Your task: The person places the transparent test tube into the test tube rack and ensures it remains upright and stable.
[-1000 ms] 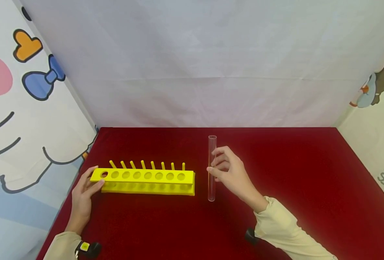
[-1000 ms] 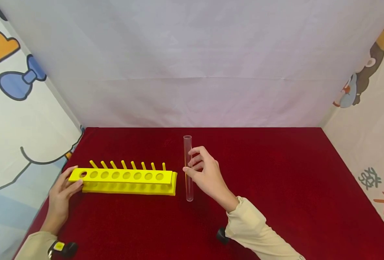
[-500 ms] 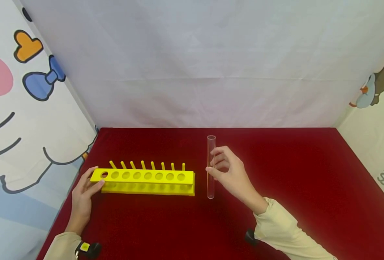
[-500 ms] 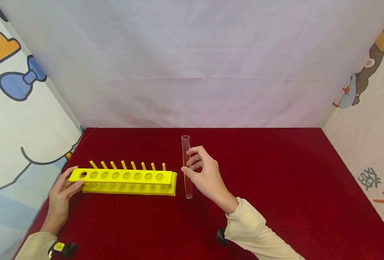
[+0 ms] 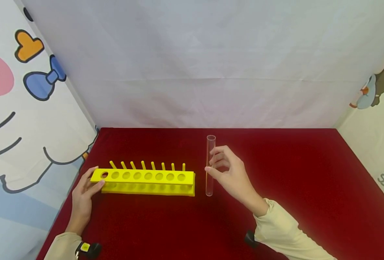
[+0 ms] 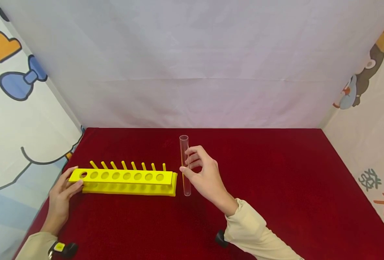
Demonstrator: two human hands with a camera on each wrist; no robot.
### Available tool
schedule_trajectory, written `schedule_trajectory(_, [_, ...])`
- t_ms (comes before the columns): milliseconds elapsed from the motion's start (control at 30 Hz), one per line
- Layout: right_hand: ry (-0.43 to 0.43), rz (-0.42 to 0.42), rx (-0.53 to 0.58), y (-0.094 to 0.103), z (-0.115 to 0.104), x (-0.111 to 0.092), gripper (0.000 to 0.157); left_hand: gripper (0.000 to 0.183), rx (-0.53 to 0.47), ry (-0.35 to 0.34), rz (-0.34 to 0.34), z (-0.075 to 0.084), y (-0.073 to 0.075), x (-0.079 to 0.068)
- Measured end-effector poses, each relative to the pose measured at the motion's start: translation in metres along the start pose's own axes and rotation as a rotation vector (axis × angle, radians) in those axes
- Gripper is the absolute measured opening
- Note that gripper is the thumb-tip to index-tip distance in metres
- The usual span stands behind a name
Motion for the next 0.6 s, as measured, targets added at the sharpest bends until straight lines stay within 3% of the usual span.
schedule_trajectory(300, [0.028, 0.011, -0.004, 0.0, -0.008, 0.002, 0.033, 0.045, -0.002, -0.009, -0.006, 0.016, -0.003, -0.011])
schedule_trajectory(600, [0.036, 0.017, 0.025, 0.001, -0.012, 0.003, 0.034, 0.045, -0.002, 0.002, 0.003, 0.004, 0.0, -0.004])
Point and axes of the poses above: each hand's wrist, its own x-axis towards the middle knuckle, its own y-axis out of the back of the hand, z = x × y, the point moved 9 cm from there along x, towards the middle knuckle, and after that the axes turned 12 degrees about y, right-handed, at the moved point
